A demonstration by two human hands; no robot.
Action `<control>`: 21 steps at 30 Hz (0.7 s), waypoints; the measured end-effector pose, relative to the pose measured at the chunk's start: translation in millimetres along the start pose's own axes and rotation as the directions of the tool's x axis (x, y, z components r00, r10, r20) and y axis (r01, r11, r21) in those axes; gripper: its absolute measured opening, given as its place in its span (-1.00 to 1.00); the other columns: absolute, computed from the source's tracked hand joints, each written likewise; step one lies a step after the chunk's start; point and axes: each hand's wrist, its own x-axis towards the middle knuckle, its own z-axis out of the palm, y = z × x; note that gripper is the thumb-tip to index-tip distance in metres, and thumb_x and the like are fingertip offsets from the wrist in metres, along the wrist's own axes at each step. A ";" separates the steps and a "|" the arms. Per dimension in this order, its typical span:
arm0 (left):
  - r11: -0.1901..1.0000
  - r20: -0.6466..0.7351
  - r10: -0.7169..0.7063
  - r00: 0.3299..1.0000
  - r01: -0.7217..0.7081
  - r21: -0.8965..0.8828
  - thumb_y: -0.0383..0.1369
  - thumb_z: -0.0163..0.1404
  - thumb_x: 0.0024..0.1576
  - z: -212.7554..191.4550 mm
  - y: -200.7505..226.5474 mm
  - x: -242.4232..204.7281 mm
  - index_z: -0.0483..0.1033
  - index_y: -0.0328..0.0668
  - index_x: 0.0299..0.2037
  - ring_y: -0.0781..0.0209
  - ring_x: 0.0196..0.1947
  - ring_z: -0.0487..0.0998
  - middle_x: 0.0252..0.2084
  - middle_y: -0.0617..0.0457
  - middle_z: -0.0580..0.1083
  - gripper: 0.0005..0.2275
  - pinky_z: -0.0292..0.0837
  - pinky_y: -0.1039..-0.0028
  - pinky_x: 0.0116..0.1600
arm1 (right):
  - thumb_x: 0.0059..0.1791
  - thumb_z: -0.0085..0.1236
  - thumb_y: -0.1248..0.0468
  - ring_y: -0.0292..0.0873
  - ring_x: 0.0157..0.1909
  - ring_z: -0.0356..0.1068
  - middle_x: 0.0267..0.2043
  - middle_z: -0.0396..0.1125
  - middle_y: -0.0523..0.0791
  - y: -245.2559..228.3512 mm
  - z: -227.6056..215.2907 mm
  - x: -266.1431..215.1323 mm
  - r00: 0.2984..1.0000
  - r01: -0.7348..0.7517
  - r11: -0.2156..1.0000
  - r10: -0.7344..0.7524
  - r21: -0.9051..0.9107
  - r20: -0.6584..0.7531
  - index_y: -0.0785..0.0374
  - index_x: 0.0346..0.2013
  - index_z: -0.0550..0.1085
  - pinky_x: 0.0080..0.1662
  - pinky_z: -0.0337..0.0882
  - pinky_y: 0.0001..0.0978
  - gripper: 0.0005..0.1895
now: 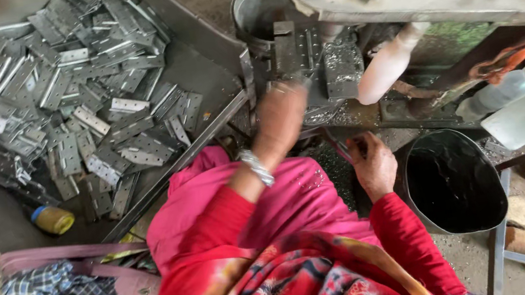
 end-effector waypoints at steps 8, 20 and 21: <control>0.962 -0.278 0.250 0.927 -0.270 -0.035 -0.46 -0.06 0.18 59.1 27.1 2.8 0.42 -0.27 0.27 -0.03 0.41 0.34 0.42 -0.13 0.28 -0.60 0.30 0.19 0.42 | 0.03 0.12 -0.07 0.17 -0.17 0.49 -0.21 0.50 0.01 -3.9 -3.9 -0.6 0.993 -0.050 0.998 0.053 -0.029 0.106 0.16 -0.13 0.51 -0.18 0.43 0.02 -0.63; 0.996 -0.163 0.036 0.986 -0.023 0.082 -0.41 -0.04 0.08 54.5 20.6 29.1 0.55 -0.35 0.04 -0.09 0.18 0.41 0.08 -0.14 0.52 -0.67 0.24 0.11 0.09 | 0.05 -0.02 -0.27 0.27 -0.13 0.51 -0.23 0.49 0.16 -3.1 3.4 25.6 0.907 -0.036 0.956 0.153 -0.291 0.392 0.20 -0.04 0.44 -0.12 0.46 0.12 -0.41; 0.994 -0.241 0.055 0.969 -0.031 0.103 -0.40 -0.05 0.07 55.3 19.2 29.3 0.56 -0.36 0.02 -0.08 0.20 0.40 0.13 -0.15 0.51 -0.66 0.24 0.12 0.09 | 0.07 -0.05 -0.29 0.26 -0.13 0.52 -0.22 0.49 0.16 -1.4 6.6 21.9 0.886 -0.052 0.946 0.191 -0.319 0.422 0.23 -0.05 0.43 -0.12 0.48 0.11 -0.38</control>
